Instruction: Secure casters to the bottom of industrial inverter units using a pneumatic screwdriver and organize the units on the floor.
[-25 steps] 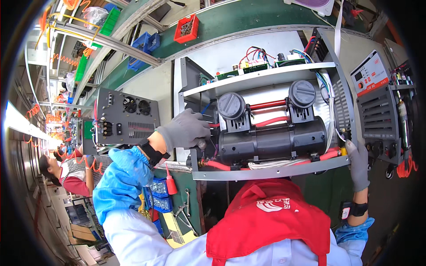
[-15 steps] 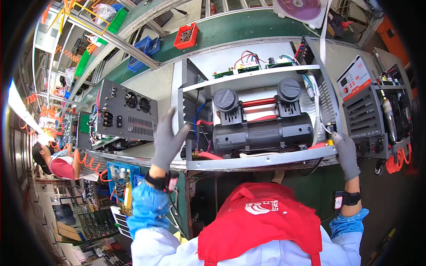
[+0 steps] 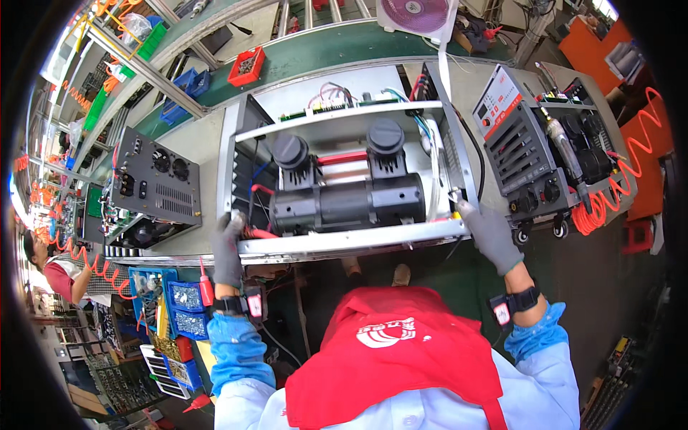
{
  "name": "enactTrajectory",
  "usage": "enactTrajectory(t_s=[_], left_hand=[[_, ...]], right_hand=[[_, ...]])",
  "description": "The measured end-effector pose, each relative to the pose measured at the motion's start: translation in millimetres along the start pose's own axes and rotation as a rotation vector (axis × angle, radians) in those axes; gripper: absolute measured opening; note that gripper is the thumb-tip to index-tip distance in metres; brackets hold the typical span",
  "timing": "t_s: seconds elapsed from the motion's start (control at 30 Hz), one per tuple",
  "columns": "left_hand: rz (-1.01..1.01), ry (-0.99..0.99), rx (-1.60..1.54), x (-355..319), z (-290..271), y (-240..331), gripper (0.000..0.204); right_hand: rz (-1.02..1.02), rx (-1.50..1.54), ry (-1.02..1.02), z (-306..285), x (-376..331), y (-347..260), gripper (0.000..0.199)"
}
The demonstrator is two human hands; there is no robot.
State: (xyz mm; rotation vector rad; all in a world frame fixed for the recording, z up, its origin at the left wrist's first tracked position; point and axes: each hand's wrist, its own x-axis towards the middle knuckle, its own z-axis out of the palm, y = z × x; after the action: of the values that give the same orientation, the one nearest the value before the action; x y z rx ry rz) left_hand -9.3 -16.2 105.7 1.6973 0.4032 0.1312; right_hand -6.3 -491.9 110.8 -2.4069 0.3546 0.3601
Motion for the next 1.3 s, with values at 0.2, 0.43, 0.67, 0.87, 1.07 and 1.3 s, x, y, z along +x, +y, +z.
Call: enactTrajectory(t_s=[0.2, 0.43, 0.67, 0.87, 1.07, 1.3], left_hand=[[-0.103, 0.147, -0.177, -46.3, 9.2, -9.6, 0.033], [-0.155, 0.521, -0.057, -107.2, -9.5, -162.7, 0.029], [-0.700, -0.060, 0.916, -437.7, -23.9, -310.9, 0.034], [-1.255, 1.083, -0.435, -592.5, 6.2, -319.8, 0.015], [-0.916, 0.857, -0.102, -628.7, 56.4, -329.1, 0.038], [-0.978, 0.720, -0.055, -762.0, 96.4, -323.1, 0.039]], right_hand=[[-0.128, 0.114, 0.055, 4.4, -1.3, 37.6, 0.052], [0.062, 0.451, 0.012, 22.8, 27.6, 70.7, 0.048], [0.139, 0.554, -0.131, 14.0, 33.5, 59.8, 0.054], [0.084, 0.016, -0.080, -12.2, -6.9, 23.5, 0.058], [-0.435, -0.716, 0.342, 8.1, -65.6, -2.2, 0.075], [-0.952, -0.337, -0.010, 138.5, -148.6, -21.0, 0.061]])
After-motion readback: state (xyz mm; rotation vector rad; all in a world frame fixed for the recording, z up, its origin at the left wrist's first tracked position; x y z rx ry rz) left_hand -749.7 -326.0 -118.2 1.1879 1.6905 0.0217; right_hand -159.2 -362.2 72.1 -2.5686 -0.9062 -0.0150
